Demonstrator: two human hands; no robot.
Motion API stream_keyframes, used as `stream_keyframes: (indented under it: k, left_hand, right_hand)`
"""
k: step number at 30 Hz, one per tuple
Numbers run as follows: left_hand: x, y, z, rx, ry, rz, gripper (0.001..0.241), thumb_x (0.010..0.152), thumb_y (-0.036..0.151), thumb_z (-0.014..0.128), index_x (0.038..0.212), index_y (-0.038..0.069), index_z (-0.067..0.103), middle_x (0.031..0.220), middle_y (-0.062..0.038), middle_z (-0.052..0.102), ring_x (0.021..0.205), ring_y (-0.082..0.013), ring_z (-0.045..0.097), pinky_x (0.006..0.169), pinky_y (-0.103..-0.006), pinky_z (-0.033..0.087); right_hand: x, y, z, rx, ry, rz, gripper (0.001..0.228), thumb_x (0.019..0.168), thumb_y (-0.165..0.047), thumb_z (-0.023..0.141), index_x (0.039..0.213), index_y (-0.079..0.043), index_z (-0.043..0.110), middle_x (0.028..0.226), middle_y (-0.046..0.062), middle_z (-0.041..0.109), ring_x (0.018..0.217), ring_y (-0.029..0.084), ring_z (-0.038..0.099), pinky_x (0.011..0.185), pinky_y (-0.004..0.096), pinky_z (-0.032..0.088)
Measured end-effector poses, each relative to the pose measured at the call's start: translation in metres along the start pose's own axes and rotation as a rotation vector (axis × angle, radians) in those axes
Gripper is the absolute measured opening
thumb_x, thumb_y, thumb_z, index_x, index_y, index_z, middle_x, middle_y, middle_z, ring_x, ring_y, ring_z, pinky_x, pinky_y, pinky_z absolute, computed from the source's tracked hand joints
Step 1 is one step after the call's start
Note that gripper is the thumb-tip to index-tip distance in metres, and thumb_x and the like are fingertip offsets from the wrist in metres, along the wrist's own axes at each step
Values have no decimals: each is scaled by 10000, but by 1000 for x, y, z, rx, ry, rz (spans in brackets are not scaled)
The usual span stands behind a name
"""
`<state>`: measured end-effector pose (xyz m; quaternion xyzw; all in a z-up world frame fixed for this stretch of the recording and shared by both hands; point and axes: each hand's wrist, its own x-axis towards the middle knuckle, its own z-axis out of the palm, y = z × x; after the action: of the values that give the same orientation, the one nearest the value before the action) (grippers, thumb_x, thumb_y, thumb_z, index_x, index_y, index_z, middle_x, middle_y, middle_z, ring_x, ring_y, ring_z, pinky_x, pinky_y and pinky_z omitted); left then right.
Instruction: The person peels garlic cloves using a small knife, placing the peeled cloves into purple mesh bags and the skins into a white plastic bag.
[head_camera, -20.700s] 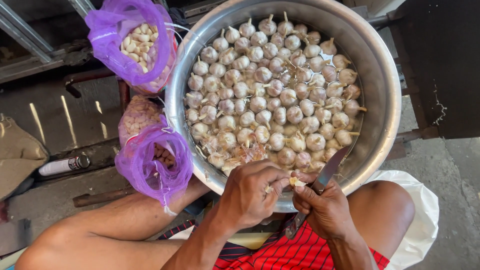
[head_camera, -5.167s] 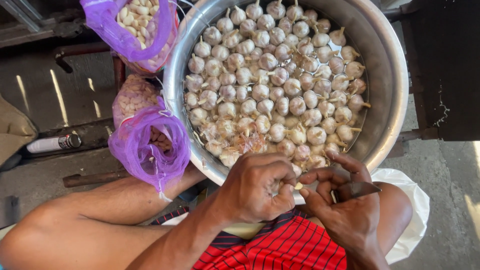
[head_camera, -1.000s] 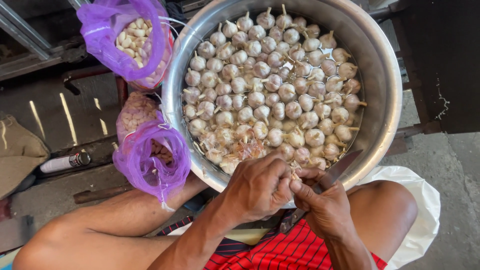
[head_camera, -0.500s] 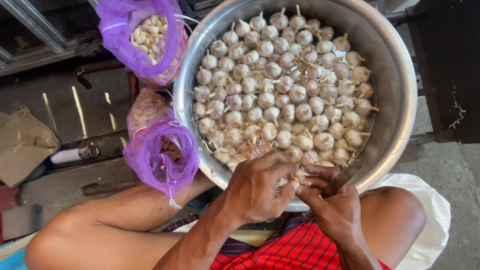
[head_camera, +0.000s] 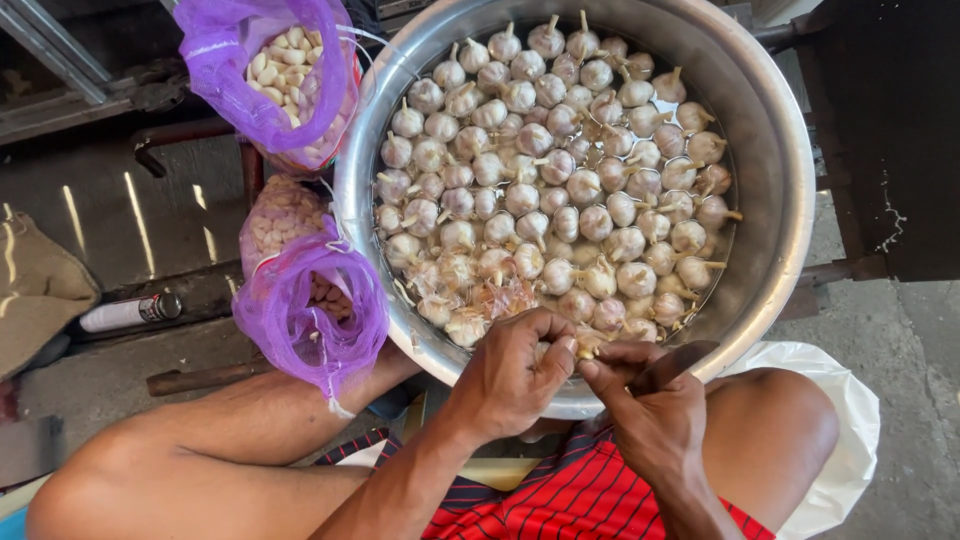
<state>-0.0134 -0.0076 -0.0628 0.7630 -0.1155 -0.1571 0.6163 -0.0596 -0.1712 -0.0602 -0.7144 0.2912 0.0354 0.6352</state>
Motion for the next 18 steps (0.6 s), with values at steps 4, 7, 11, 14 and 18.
stream_keyframes:
  k: [4, 7, 11, 14, 18]
  left_hand:
    - [-5, -6, 10, 128, 109, 106, 229, 929, 201, 515, 952, 23, 657, 844, -109, 687, 743, -261, 654, 674, -398, 530]
    - [-4, -16, 8, -56, 20, -26, 198, 972, 215, 519, 938, 62, 640, 765, -40, 625, 585, -146, 538, 499, -327, 472]
    - [-1, -39, 0, -160, 116, 65, 131, 1012, 170, 532, 960, 83, 616, 811, -43, 610, 647, -152, 558, 539, -292, 546]
    - [11, -61, -6, 12, 223, -11, 132, 937, 91, 612, 1026, 55, 702, 984, -95, 726, 890, -218, 718, 776, -306, 630]
    - [13, -123, -9, 588, 52, -42, 579, 743, -96, 548, 1300, 4, 671, 1427, -178, 613, 1295, -360, 597, 993, -496, 526]
  right_hand:
    - [7, 27, -8, -25, -14, -60, 260, 762, -135, 894, 932, 2, 753, 603, 25, 626, 564, 111, 556, 522, 263, 470]
    - [14, 36, -8, 232, -78, 4, 218, 804, -11, 825, 959, 63, 690, 497, 66, 528, 410, 141, 469, 396, 271, 407]
    - [21, 49, -19, 429, -166, -5, 227, 815, 105, 744, 1036, 111, 695, 576, 76, 484, 449, 147, 420, 457, 273, 359]
    - [25, 46, -24, 345, -144, 0, 260, 812, 97, 745, 1063, 80, 680, 572, 57, 476, 439, 134, 420, 438, 242, 341]
    - [41, 31, -18, 62, -156, 106, 380, 838, 56, 744, 1215, 14, 710, 828, 74, 636, 581, 121, 474, 476, 238, 344]
